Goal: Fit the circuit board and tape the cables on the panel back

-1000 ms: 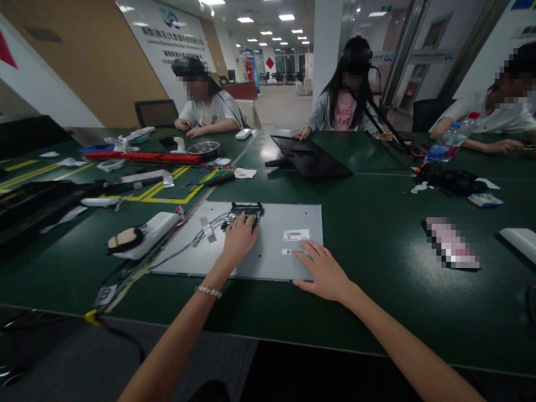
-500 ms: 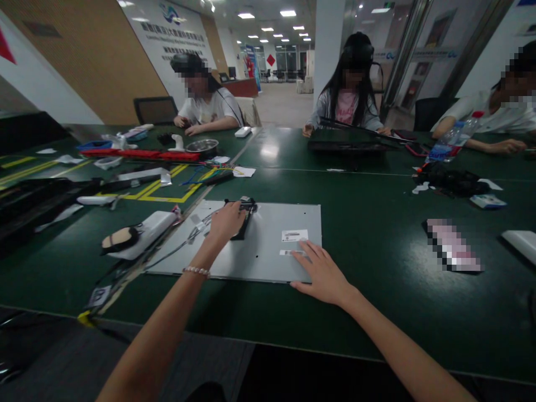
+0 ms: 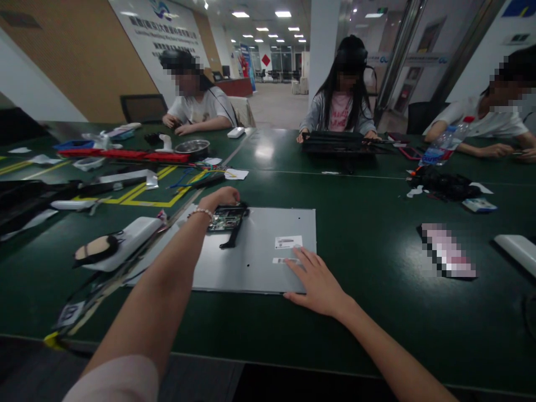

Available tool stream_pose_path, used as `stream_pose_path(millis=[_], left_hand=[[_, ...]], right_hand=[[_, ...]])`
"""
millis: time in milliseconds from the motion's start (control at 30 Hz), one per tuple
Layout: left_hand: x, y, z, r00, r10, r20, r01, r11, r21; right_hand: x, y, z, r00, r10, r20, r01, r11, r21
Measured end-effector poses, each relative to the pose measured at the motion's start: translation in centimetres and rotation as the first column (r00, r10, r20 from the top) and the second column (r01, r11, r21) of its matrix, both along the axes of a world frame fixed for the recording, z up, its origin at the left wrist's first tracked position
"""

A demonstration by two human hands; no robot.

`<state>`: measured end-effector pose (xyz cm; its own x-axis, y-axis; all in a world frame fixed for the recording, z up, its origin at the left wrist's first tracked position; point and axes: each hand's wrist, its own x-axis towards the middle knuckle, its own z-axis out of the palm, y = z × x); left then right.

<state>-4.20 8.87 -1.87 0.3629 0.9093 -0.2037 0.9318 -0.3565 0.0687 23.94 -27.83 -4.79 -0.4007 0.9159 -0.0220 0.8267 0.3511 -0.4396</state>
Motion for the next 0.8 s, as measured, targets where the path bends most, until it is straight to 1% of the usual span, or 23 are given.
stream_pose_path(millis=[67,167,267,333,400,467,533,600,667,800], left_hand=[[-0.2,0.7,0.0,1.0,0.006,-0.001,-0.006,1.0,-0.027],[-0.4,1.3,0.0,1.0,0.002,0.009,-0.002,1.0,-0.024],[-0.3,1.5,0.1,0.998,0.009,0.068,-0.014,0.997,0.081],[-0.1,1.4,-0.1,0.994,0.024,0.106,-0.041,0.985,0.166],[0.2,1.1,-0.4,0.992,0.035,0.124,-0.059,0.977,0.203],[0.4,0.6,-0.9,0.991,0.03,0.134,-0.057,0.979,0.198],[0.4,0.0,-1.0,0.99,0.014,0.139,-0.037,0.986,0.163],[0.1,-0.6,-0.7,0.989,-0.007,0.148,-0.012,0.992,0.125],[-0.4,-1.2,0.0,0.987,-0.021,0.158,0.006,0.995,0.096],[-2.7,-2.5,1.7,0.967,-0.057,0.248,0.039,0.996,0.076]], right_hand=[[0.0,0.1,-0.1,1.0,-0.005,0.001,0.005,1.0,-0.005],[-0.1,0.2,-0.3,1.0,-0.007,-0.003,0.007,1.0,-0.008],[-0.2,0.3,-0.4,1.0,0.0,-0.008,0.0,1.0,-0.003],[-0.2,0.3,-0.5,1.0,0.001,-0.007,-0.001,1.0,0.004],[-0.2,0.3,-0.4,1.0,0.003,-0.006,-0.003,1.0,0.001],[-0.1,0.3,-0.2,1.0,0.005,-0.005,-0.005,1.0,-0.012],[-0.1,0.2,-0.1,1.0,0.005,-0.004,-0.005,1.0,-0.025],[0.0,0.2,0.0,1.0,0.005,-0.001,-0.005,1.0,-0.026],[0.0,0.1,0.0,1.0,0.003,0.003,-0.003,1.0,-0.013],[0.0,-0.1,0.0,1.0,0.002,0.007,-0.002,1.0,-0.01]])
